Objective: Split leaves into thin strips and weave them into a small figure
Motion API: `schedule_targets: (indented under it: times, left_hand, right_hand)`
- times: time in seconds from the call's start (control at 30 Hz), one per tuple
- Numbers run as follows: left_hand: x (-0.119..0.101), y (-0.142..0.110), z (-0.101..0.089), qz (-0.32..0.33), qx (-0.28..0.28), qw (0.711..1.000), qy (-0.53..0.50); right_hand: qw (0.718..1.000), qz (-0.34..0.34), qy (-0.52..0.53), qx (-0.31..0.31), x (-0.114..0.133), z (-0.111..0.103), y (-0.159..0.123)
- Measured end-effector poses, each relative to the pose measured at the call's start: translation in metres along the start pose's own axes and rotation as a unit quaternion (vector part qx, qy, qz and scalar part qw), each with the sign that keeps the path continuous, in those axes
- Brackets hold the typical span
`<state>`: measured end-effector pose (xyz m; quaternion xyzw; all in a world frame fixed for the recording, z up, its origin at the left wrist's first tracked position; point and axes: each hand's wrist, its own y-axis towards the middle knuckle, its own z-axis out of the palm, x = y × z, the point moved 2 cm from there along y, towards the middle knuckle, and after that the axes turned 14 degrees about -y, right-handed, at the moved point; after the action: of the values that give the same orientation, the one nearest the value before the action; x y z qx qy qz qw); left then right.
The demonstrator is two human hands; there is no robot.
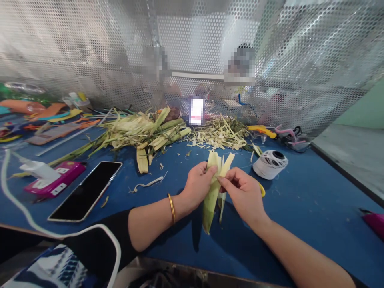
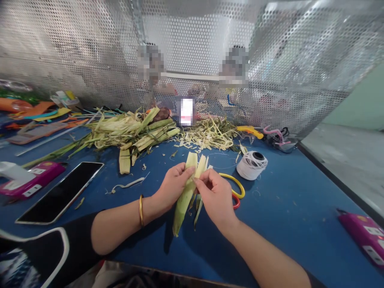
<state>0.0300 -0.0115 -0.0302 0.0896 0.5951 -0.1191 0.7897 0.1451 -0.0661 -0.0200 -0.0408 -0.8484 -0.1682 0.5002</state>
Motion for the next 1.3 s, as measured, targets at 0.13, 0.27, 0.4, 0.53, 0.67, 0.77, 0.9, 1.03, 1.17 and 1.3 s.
schedule_targets:
  times: [0.13,0.27,0.4,0.53,0.67,0.77,0.9,1.03,1.17,1.3]
  left_hand:
    - [-0.001,0.001,0.0,-0.008,0.0,1.0,-0.016]
    - [-0.001,0.004,-0.004,0.03,-0.014,0.999,0.031]
    - [0.003,0.007,-0.007,0.041,-0.021,0.996,0.079]
    - [0.003,0.007,-0.007,0.034,-0.034,0.996,0.07]
    - [0.0,0.007,-0.008,0.041,-0.056,0.995,0.074]
    - [0.0,0.007,-0.008,0.036,-0.056,0.996,0.062]
    - [0.002,0.008,-0.008,0.026,-0.049,0.997,0.053]
    - [0.002,0.009,-0.008,0.029,-0.05,0.996,0.061]
    - [0.002,0.009,-0.009,0.036,-0.064,0.994,0.077]
    - [0.005,0.012,-0.012,0.043,-0.081,0.992,0.091]
  right_hand:
    - [0.999,0.022,0.037,0.018,0.002,0.002,0.001]
    - [0.995,0.058,0.061,0.054,0.004,0.007,0.002]
    - [0.999,0.027,0.019,0.018,0.005,0.005,0.0]
    - [1.0,0.001,0.007,-0.008,0.007,0.004,-0.001]
    - [0.994,0.065,0.069,0.06,0.007,0.008,0.0]
    - [0.989,0.093,0.077,0.089,0.008,0.01,0.0]
    - [0.997,0.042,0.046,0.05,0.012,0.007,-0.002]
    - [0.999,0.004,0.021,0.024,0.013,0.006,-0.004]
    - [1.0,-0.009,0.007,0.015,0.011,0.006,-0.005]
    - [0.999,0.014,0.021,0.039,0.01,0.008,-0.004]
